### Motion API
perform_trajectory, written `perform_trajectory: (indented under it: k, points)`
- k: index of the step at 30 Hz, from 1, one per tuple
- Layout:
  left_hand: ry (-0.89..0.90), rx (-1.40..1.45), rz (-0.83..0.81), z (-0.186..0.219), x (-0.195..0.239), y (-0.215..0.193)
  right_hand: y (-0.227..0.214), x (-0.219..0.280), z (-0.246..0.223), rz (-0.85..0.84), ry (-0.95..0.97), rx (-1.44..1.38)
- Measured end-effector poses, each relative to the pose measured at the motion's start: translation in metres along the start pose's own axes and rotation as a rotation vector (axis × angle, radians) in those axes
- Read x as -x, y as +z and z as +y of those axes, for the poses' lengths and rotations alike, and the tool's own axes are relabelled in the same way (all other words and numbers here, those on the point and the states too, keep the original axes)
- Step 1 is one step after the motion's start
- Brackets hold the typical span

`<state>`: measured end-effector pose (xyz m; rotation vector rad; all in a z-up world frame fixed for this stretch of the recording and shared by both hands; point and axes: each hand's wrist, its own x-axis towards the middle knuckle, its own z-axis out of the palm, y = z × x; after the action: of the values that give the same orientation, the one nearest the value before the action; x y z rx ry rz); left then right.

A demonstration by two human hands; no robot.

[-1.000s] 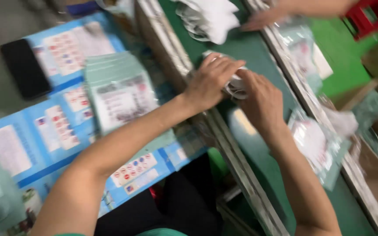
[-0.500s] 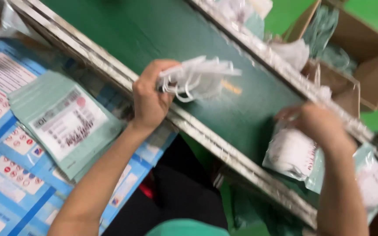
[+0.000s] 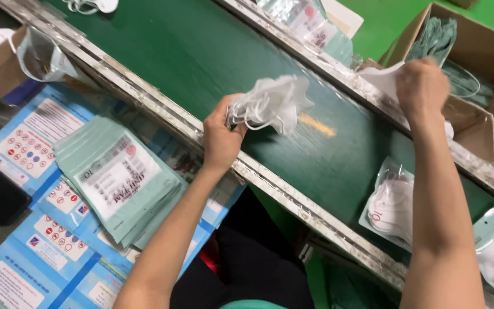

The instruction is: Packaging face masks into plastic bags on a manufacturing conveyor belt.

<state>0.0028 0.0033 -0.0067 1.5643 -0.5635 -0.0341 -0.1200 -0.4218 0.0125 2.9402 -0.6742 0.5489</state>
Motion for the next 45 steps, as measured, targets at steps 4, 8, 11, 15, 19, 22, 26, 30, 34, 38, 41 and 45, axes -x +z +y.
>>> perform_trajectory:
  k: [4, 8, 11, 15, 19, 22, 26, 30, 34, 38, 41, 45]
  points:
    - [-0.099, 0.408, 0.025, -0.021, 0.004, 0.0, -0.072, 0.037, -0.089, 0.319, -0.056, -0.362]
    - [-0.38, 0.814, -0.243, -0.026, 0.026, 0.018, -0.098, 0.09, -0.168, -0.009, 0.103, -0.779]
    - [-0.355, 0.803, -0.214, -0.036, 0.036, 0.033, -0.103, 0.106, -0.187, -0.29, 0.076, -0.978]
    - [-0.289, 0.801, -0.138, -0.008, 0.021, 0.012, -0.099, 0.12, -0.179, -0.422, 0.036, -1.225]
    - [0.147, 0.186, -0.406, 0.006, 0.014, 0.003, -0.079, 0.115, -0.194, -0.143, -0.33, -0.897]
    - [0.204, -0.063, -0.565, 0.016, 0.015, 0.007, -0.057, 0.126, -0.193, -0.081, -0.498, -0.691]
    - [0.278, -0.053, -0.684, 0.018, 0.013, 0.014, -0.071, 0.129, -0.195, -0.127, -0.297, -0.852]
    - [0.192, -0.027, -0.752, 0.002, 0.021, 0.031, -0.071, 0.128, -0.196, -0.037, -0.293, -0.823]
    - [0.196, 0.053, -0.576, -0.011, 0.03, 0.032, -0.066, 0.126, -0.185, 0.022, -0.108, -0.92]
    - [0.182, -0.032, -0.543, 0.011, 0.027, 0.031, -0.058, 0.131, -0.192, -0.158, -0.013, -1.105]
    - [0.317, -0.162, -0.4, -0.006, 0.03, 0.031, -0.061, 0.136, -0.206, -0.222, -0.018, -1.184]
    - [0.439, -0.295, -0.257, 0.016, 0.021, 0.023, -0.085, 0.124, -0.221, -0.076, -0.098, -0.962]
